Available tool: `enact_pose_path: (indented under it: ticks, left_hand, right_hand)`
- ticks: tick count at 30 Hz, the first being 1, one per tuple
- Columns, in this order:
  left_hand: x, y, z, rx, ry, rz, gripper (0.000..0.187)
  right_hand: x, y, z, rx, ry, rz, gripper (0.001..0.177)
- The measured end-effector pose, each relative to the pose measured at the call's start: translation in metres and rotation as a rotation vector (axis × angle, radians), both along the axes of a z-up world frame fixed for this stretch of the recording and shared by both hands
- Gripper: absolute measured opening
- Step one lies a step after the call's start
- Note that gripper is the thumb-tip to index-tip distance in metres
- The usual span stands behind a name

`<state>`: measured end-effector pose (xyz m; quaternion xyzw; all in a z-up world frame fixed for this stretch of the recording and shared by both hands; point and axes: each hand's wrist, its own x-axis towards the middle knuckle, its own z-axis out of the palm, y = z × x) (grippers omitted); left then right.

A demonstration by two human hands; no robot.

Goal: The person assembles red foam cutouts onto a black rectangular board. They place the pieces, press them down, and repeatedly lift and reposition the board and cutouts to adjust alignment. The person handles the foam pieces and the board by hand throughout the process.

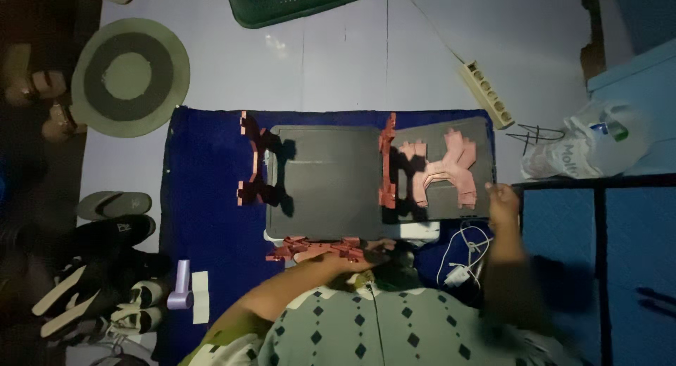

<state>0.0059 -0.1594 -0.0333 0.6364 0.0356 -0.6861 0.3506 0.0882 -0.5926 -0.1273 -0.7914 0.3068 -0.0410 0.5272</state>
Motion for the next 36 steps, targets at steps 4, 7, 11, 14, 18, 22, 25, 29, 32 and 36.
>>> enact_pose_path:
  ticks: [4, 7, 11, 14, 18, 22, 25, 29, 32, 36]
  left_hand:
    - [0.002, -0.001, 0.006, 0.05, 0.06, -0.005, 0.087]
    - [0.002, -0.003, 0.016, 0.072, 0.125, 0.025, 0.09]
    - [0.002, 0.019, 0.036, -0.058, -0.047, -0.008, 0.092]
    - [0.003, 0.012, 0.035, -0.027, -0.095, -0.081, 0.09]
    - [0.002, 0.011, 0.024, 0.001, -0.139, -0.118, 0.086]
    - [0.0, 0.011, 0.018, 0.016, -0.174, -0.144, 0.083]
    - [0.001, 0.011, 0.018, 0.021, -0.2, -0.16, 0.081]
    - [0.003, 0.008, 0.02, 0.028, -0.228, -0.181, 0.077]
    - [0.006, 0.006, 0.023, 0.033, -0.258, -0.205, 0.075]
    - [0.01, 0.006, 0.019, 0.052, -0.326, -0.244, 0.072]
  right_hand:
    - [-0.003, -0.012, 0.005, -0.005, -0.051, 0.048, 0.028]
    - [-0.011, -0.01, 0.005, 0.143, -0.012, -0.073, 0.028]
    - [-0.021, -0.012, 0.007, 0.267, 0.078, -0.168, 0.037]
    - [-0.033, -0.015, 0.008, 0.255, 0.342, -0.303, 0.041]
    - [-0.034, -0.019, 0.006, 0.161, 0.134, -0.205, 0.041]
    - [-0.025, -0.033, 0.01, -0.027, 0.006, -0.159, 0.031]
    - [-0.02, -0.052, 0.017, -0.333, 0.003, -0.038, 0.036]
    - [-0.021, -0.061, 0.022, -0.479, -0.049, 0.001, 0.035]
    - [-0.022, -0.063, 0.027, -0.457, -0.087, -0.048, 0.034]
    - [-0.023, -0.069, 0.035, -0.617, -0.037, -0.028, 0.035]
